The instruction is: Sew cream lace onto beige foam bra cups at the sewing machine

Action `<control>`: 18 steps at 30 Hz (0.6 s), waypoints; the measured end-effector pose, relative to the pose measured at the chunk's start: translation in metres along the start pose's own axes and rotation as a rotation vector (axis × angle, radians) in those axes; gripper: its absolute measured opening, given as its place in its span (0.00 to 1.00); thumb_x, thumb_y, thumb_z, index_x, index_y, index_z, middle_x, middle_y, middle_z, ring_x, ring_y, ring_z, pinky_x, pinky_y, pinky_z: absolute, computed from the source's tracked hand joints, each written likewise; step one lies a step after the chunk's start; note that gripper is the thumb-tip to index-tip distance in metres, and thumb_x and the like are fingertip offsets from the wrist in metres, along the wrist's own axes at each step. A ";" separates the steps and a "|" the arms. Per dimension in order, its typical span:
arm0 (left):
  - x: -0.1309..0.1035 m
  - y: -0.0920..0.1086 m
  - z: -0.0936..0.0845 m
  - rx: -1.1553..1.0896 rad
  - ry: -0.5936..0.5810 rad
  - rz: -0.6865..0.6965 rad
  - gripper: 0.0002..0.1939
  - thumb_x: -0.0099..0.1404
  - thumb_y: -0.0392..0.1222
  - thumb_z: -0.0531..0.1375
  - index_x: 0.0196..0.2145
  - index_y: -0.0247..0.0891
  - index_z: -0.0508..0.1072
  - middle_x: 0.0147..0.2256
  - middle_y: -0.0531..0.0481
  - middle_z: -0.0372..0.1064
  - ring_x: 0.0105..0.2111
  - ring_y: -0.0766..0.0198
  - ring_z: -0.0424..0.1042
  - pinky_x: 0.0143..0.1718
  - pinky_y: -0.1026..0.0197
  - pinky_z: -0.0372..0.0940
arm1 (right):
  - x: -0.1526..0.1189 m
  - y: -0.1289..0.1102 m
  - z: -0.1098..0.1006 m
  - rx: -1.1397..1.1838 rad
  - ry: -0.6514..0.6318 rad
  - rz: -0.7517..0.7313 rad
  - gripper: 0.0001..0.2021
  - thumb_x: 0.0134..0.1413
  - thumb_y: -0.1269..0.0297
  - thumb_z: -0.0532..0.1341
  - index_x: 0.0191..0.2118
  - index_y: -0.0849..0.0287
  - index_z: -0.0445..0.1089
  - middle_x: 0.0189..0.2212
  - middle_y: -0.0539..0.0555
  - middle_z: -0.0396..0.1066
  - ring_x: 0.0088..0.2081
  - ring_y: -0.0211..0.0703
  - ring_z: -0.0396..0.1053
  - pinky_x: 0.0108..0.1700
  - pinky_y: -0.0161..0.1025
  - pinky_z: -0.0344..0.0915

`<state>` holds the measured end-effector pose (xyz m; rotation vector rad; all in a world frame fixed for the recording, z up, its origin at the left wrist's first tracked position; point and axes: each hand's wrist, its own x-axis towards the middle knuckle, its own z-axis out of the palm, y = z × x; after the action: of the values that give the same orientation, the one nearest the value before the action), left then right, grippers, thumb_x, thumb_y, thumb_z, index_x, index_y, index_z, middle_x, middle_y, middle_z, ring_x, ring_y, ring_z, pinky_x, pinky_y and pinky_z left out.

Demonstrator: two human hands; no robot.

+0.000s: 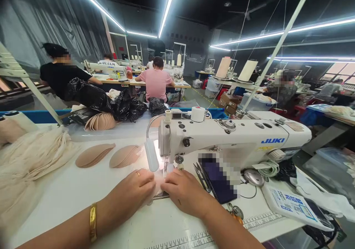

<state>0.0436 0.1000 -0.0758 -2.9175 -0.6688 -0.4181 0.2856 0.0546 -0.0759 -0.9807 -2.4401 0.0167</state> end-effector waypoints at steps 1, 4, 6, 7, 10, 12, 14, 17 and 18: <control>-0.001 0.000 0.002 -0.031 0.026 0.005 0.12 0.57 0.21 0.55 0.30 0.37 0.66 0.35 0.46 0.68 0.33 0.57 0.64 0.35 0.55 0.60 | -0.001 0.000 -0.001 0.005 -0.012 0.013 0.17 0.64 0.79 0.55 0.49 0.55 0.74 0.37 0.54 0.75 0.40 0.46 0.67 0.42 0.41 0.68; -0.002 0.002 0.001 -0.071 0.070 0.016 0.13 0.62 0.21 0.51 0.31 0.38 0.65 0.34 0.48 0.66 0.32 0.57 0.62 0.38 0.54 0.61 | -0.004 0.001 -0.003 0.029 -0.033 0.028 0.16 0.64 0.78 0.55 0.50 0.55 0.74 0.38 0.55 0.75 0.40 0.45 0.67 0.42 0.40 0.68; -0.001 0.003 0.000 -0.064 0.071 0.006 0.13 0.63 0.22 0.50 0.31 0.38 0.65 0.32 0.48 0.65 0.31 0.57 0.60 0.37 0.54 0.60 | -0.004 0.002 -0.003 0.037 -0.040 0.038 0.16 0.64 0.78 0.55 0.50 0.55 0.73 0.38 0.55 0.74 0.40 0.45 0.67 0.42 0.40 0.68; 0.000 0.003 -0.001 -0.059 0.064 -0.001 0.12 0.63 0.23 0.50 0.32 0.38 0.65 0.33 0.48 0.65 0.30 0.57 0.59 0.37 0.54 0.59 | -0.004 0.002 -0.003 0.039 -0.045 0.042 0.16 0.64 0.78 0.55 0.50 0.55 0.73 0.38 0.55 0.74 0.40 0.45 0.67 0.42 0.40 0.68; 0.003 0.004 0.000 -0.044 0.041 -0.011 0.13 0.63 0.23 0.50 0.35 0.38 0.67 0.33 0.48 0.65 0.30 0.58 0.59 0.38 0.53 0.58 | -0.003 0.002 -0.004 0.036 -0.062 0.057 0.16 0.64 0.78 0.55 0.51 0.56 0.73 0.37 0.54 0.73 0.40 0.46 0.66 0.42 0.41 0.68; 0.004 0.005 0.001 -0.038 0.052 -0.018 0.13 0.63 0.22 0.50 0.35 0.38 0.67 0.33 0.48 0.65 0.31 0.58 0.59 0.40 0.53 0.58 | -0.003 0.002 -0.004 0.035 -0.065 0.062 0.17 0.65 0.78 0.55 0.52 0.56 0.73 0.36 0.54 0.73 0.39 0.46 0.66 0.41 0.41 0.68; 0.005 0.006 0.002 -0.042 0.072 -0.021 0.14 0.63 0.22 0.49 0.35 0.38 0.68 0.33 0.48 0.65 0.30 0.58 0.60 0.41 0.53 0.57 | -0.003 0.001 -0.005 0.041 -0.070 0.071 0.17 0.65 0.78 0.54 0.53 0.55 0.72 0.35 0.54 0.72 0.38 0.46 0.66 0.40 0.41 0.67; 0.007 0.007 0.001 -0.052 0.092 -0.032 0.14 0.64 0.22 0.48 0.35 0.38 0.68 0.33 0.48 0.66 0.29 0.58 0.59 0.40 0.53 0.56 | -0.002 0.000 -0.005 0.049 -0.066 0.077 0.18 0.66 0.78 0.53 0.55 0.54 0.71 0.36 0.54 0.73 0.38 0.46 0.66 0.39 0.40 0.67; 0.008 0.008 0.001 -0.057 0.094 -0.032 0.14 0.65 0.23 0.48 0.35 0.38 0.68 0.33 0.48 0.67 0.29 0.59 0.59 0.40 0.53 0.56 | -0.002 0.000 -0.005 0.049 -0.065 0.077 0.18 0.66 0.78 0.53 0.55 0.54 0.71 0.36 0.54 0.73 0.38 0.46 0.66 0.39 0.40 0.67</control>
<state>0.0540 0.0966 -0.0746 -2.9213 -0.7027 -0.5836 0.2895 0.0521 -0.0726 -1.0677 -2.4466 0.1357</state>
